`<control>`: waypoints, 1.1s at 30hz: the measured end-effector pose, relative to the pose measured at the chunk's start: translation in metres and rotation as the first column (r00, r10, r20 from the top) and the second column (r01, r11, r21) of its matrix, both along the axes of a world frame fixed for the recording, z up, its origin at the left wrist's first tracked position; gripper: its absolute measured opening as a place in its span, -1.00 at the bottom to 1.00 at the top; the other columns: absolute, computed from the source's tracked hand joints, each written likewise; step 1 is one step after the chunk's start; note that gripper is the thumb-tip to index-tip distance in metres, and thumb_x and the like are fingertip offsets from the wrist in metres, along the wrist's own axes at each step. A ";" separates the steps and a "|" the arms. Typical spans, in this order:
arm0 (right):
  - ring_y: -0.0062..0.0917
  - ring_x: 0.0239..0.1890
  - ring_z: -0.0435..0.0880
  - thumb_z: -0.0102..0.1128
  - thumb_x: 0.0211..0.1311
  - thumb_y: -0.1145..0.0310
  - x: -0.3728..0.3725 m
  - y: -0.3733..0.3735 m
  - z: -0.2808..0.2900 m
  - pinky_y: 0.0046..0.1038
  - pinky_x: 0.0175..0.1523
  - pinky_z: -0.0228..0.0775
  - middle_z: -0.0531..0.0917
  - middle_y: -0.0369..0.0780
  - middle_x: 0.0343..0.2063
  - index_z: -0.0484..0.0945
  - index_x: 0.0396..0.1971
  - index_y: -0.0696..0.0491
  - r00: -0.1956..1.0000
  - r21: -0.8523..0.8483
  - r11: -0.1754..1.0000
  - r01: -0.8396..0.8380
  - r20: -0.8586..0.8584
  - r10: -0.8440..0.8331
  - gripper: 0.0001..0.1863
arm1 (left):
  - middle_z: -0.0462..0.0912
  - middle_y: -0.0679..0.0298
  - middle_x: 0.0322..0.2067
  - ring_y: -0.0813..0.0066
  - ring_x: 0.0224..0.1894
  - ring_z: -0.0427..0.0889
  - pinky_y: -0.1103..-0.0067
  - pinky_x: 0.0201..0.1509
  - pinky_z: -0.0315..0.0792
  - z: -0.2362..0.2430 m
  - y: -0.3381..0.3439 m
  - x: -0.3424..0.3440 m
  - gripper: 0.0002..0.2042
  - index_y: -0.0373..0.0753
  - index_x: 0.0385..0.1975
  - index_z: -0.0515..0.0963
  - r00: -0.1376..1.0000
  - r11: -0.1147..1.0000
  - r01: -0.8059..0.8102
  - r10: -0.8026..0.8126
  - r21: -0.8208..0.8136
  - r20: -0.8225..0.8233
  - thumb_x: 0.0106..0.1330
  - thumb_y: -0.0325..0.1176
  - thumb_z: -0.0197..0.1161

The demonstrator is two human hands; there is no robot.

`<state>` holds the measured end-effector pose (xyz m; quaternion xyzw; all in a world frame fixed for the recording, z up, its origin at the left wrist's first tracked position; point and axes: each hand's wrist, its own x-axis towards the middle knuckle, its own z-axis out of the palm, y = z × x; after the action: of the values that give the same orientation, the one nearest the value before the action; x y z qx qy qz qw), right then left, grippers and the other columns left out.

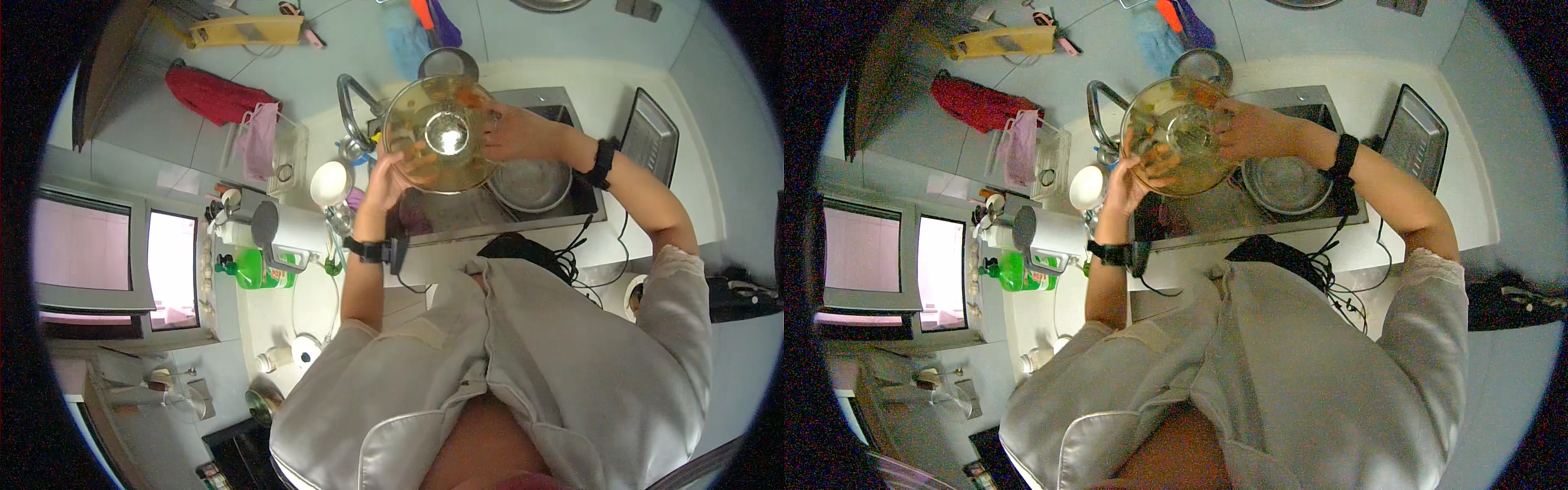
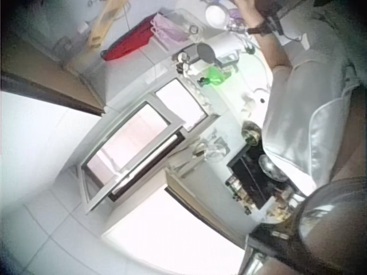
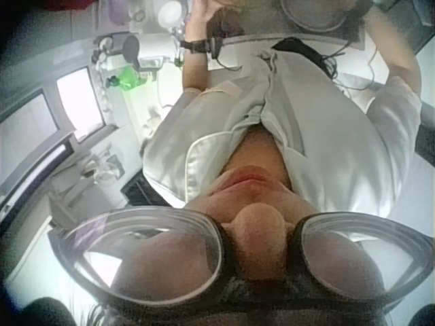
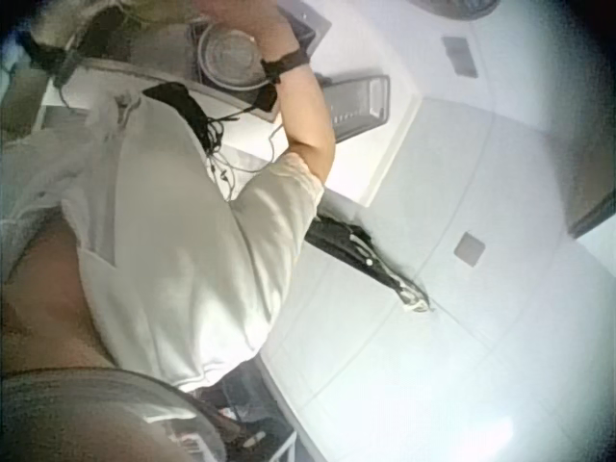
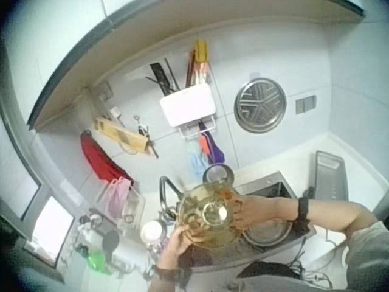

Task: The person washes kitchen items including a tray, a bowl, and utensils with a sponge in a sink.

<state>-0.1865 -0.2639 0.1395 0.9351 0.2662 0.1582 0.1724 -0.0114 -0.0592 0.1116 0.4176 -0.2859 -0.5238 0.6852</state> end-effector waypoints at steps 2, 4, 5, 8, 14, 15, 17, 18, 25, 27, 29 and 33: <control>-0.53 -0.20 0.44 0.03 -0.22 0.37 0.001 -0.002 0.002 -0.24 0.18 -0.11 0.50 -0.39 -0.44 0.42 -0.54 -0.13 0.997 -0.033 0.998 -0.047 0.061 0.049 -0.88 | 0.29 0.01 -0.10 -0.01 -0.06 0.34 0.07 -0.16 0.33 -0.002 -0.001 0.005 -0.40 0.01 0.14 -0.16 0.998 0.996 0.064 -0.064 0.058 0.002 0.03 -0.36 -0.14; -0.52 -0.20 0.45 0.03 -0.24 0.36 0.003 -0.008 -0.002 -0.23 0.17 -0.08 0.51 -0.39 -0.44 0.44 -0.54 -0.12 0.999 -0.003 1.000 -0.025 0.035 0.025 -0.86 | 0.29 -0.01 -0.12 -0.02 -0.08 0.35 0.07 -0.16 0.33 -0.008 -0.005 0.005 -0.36 0.05 0.15 -0.19 0.990 0.983 0.142 -0.143 0.116 0.007 0.00 -0.40 -0.18; -0.51 -0.21 0.45 0.04 -0.26 0.36 0.004 -0.010 -0.005 -0.22 0.16 -0.05 0.52 -0.39 -0.43 0.45 -0.53 -0.11 1.000 0.031 1.000 -0.004 0.006 0.004 -0.84 | 0.30 -0.03 -0.13 -0.02 -0.10 0.36 0.06 -0.17 0.33 -0.017 -0.005 0.000 -0.34 0.10 0.15 -0.21 0.994 0.989 0.104 -0.099 0.102 -0.048 -0.04 -0.43 -0.21; -0.56 -0.29 0.46 0.03 -0.32 0.45 0.004 0.019 -0.015 -0.38 0.09 0.09 0.48 -0.38 -0.59 0.43 -0.65 -0.02 0.991 0.016 0.997 0.074 0.112 -0.075 -0.91 | 0.33 0.01 -0.18 0.00 -0.19 0.42 0.07 -0.21 0.36 -0.028 -0.006 -0.020 -0.31 0.18 0.15 -0.22 0.987 0.996 0.000 0.015 0.092 -0.162 -0.06 -0.44 -0.20; -0.53 -0.23 0.46 0.02 -0.29 0.43 0.011 0.049 -0.045 -0.35 0.08 0.12 0.50 -0.31 -0.51 0.45 -0.50 0.06 0.920 0.296 0.952 0.071 0.350 -0.177 -0.79 | 0.27 0.07 -0.09 0.12 -0.10 0.35 0.18 -0.15 0.36 -0.051 -0.033 -0.066 -0.37 0.11 0.11 -0.02 0.841 0.836 -0.539 0.527 -0.105 -0.125 -0.10 -0.45 -0.19; -0.53 -0.23 0.46 0.02 -0.29 0.43 0.011 0.050 -0.044 -0.35 0.08 0.12 0.50 -0.31 -0.51 0.45 -0.50 0.06 0.919 0.301 0.951 0.072 0.351 -0.181 -0.79 | 0.24 0.10 -0.07 0.18 -0.12 0.36 0.27 -0.14 0.37 -0.051 -0.032 -0.071 -0.37 0.11 0.10 -0.01 0.852 0.831 -0.523 0.509 -0.187 -0.122 -0.09 -0.46 -0.17; -0.53 -0.27 0.46 0.02 -0.26 0.40 0.009 0.051 -0.044 -0.39 0.02 0.17 0.49 -0.31 -0.49 0.43 -0.45 0.05 0.911 0.241 0.964 0.114 0.361 -0.198 -0.76 | 0.18 0.12 -0.04 0.19 -0.05 0.30 0.33 -0.11 0.36 -0.056 -0.033 -0.074 -0.34 0.08 0.13 -0.08 0.853 0.814 -0.521 0.504 -0.257 -0.133 -0.09 -0.47 -0.15; -0.53 -0.27 0.46 0.02 -0.26 0.40 0.010 0.054 -0.045 -0.39 0.02 0.17 0.49 -0.31 -0.49 0.43 -0.45 0.05 0.909 0.246 0.962 0.120 0.361 -0.206 -0.76 | 0.13 0.13 -0.02 0.19 0.01 0.23 0.38 -0.08 0.35 -0.060 -0.033 -0.075 -0.31 0.05 0.15 -0.15 0.855 0.791 -0.516 0.497 -0.329 -0.148 -0.08 -0.48 -0.13; -0.54 -0.32 0.44 0.03 -0.25 0.38 0.016 0.043 -0.029 -0.51 -0.14 0.22 0.44 -0.34 -0.52 0.38 -0.48 0.00 0.916 0.240 0.965 0.103 0.355 -0.186 -0.80 | 0.11 0.09 0.00 0.16 0.00 0.24 0.31 -0.04 0.32 -0.040 -0.031 -0.069 -0.28 0.04 0.16 -0.20 0.831 0.749 -0.522 0.554 -0.408 -0.046 -0.05 -0.44 -0.04; -0.55 -0.32 0.44 0.03 -0.26 0.38 0.018 0.028 -0.020 -0.52 -0.14 0.22 0.43 -0.34 -0.53 0.37 -0.51 -0.01 0.913 0.225 0.973 0.054 0.383 -0.139 -0.81 | 0.14 0.07 0.00 0.14 -0.03 0.29 0.23 -0.04 0.32 -0.017 -0.019 -0.056 -0.28 0.04 0.15 -0.21 0.925 0.868 -0.353 0.379 -0.349 0.008 0.00 -0.32 0.06; -0.55 -0.33 0.44 0.02 -0.28 0.37 0.013 0.012 0.000 -0.53 -0.13 0.22 0.42 -0.35 -0.54 0.35 -0.58 -0.02 0.948 0.063 0.994 -0.092 0.312 0.068 -0.86 | 0.17 0.06 -0.02 0.09 -0.03 0.30 0.16 -0.08 0.34 -0.003 -0.011 -0.033 -0.29 0.00 0.14 -0.22 0.981 0.952 -0.173 0.190 -0.254 0.044 0.05 -0.20 0.08; -0.55 -0.33 0.44 0.02 -0.30 0.39 0.011 -0.008 0.010 -0.50 -0.08 0.21 0.41 -0.36 -0.57 0.34 -0.64 -0.02 0.978 0.018 0.994 -0.106 0.181 0.101 -0.90 | 0.17 0.07 -0.04 0.02 0.04 0.22 0.09 -0.11 0.33 0.016 -0.004 -0.009 -0.36 -0.10 0.13 -0.14 0.996 0.987 0.025 -0.011 -0.160 0.087 0.07 -0.25 0.04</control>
<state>-0.1752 -0.2716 0.1499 0.9041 0.2959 0.2542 0.1744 -0.0208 -0.0629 0.1273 0.3803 -0.3603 -0.4868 0.6990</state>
